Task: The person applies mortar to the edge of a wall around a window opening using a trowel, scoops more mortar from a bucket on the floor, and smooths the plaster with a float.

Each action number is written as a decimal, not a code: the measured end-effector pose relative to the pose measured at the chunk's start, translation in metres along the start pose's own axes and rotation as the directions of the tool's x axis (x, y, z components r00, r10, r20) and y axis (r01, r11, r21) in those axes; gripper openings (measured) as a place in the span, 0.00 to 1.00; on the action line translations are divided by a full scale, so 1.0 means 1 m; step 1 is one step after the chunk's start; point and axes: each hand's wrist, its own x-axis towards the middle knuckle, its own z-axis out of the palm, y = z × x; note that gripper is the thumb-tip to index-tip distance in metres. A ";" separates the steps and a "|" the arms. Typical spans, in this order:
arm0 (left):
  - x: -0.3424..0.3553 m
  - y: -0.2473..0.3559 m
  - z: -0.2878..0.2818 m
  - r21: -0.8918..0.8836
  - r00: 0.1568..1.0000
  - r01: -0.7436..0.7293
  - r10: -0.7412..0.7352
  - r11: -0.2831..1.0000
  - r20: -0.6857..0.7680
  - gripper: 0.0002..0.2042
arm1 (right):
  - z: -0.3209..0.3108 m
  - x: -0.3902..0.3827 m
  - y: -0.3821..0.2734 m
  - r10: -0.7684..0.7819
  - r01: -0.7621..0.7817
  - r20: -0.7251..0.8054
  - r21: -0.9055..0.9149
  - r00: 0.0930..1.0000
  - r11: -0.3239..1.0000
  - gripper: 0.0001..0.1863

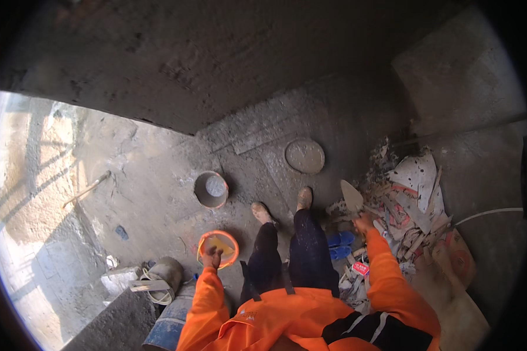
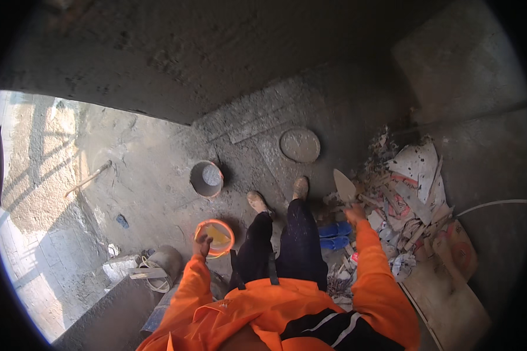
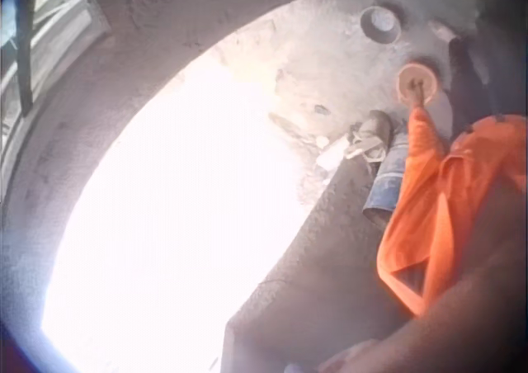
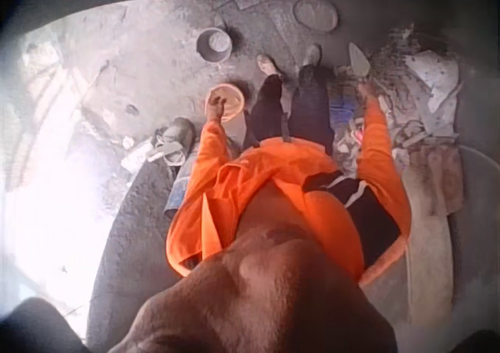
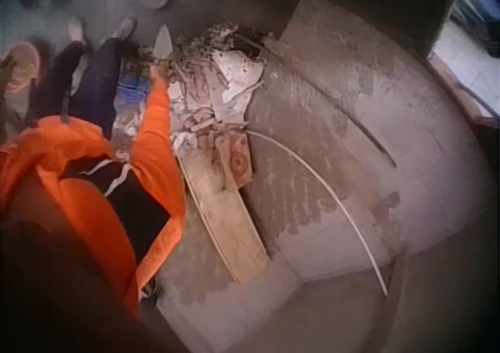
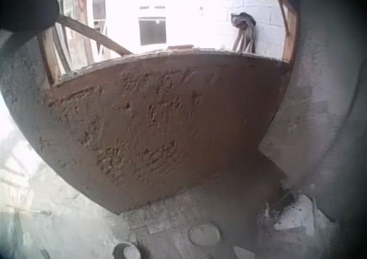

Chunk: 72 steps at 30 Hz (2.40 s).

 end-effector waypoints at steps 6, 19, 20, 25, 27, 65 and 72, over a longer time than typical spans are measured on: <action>0.163 0.098 0.119 -0.026 0.984 -0.101 0.104 0.995 0.146 0.34 | 0.066 0.143 -0.135 -0.177 0.112 -0.071 -0.537 0.982 0.836 0.21; 0.352 0.195 0.389 -0.609 0.963 -0.101 0.231 0.787 0.140 0.28 | 0.133 0.353 -0.148 -0.332 0.439 0.311 -0.398 0.891 0.805 0.24; 0.350 0.192 0.391 -0.635 0.972 -0.111 0.218 0.765 0.093 0.24 | 0.133 0.346 -0.156 -0.248 0.392 0.403 -0.328 0.881 0.859 0.27; 0.326 0.208 0.390 -0.632 0.964 -0.047 0.202 0.773 0.175 0.18 | 0.126 0.339 -0.136 -0.253 0.279 0.422 0.001 0.870 0.960 0.22; 0.328 0.212 0.377 -0.602 0.962 0.000 0.164 0.799 0.218 0.21 | 0.120 0.332 -0.128 -0.327 0.320 0.416 0.088 0.848 0.943 0.20; 0.031 0.124 -0.208 -0.070 0.837 -0.407 0.341 0.911 -0.428 0.13 | -0.502 -0.530 -0.428 0.801 0.673 -0.516 -0.711 -0.304 -0.203 0.16; 0.003 0.193 -0.207 -0.153 0.813 -0.472 0.362 0.868 -0.455 0.13 | -0.619 -0.618 -0.556 0.893 0.524 -0.203 -0.851 -0.400 0.041 0.31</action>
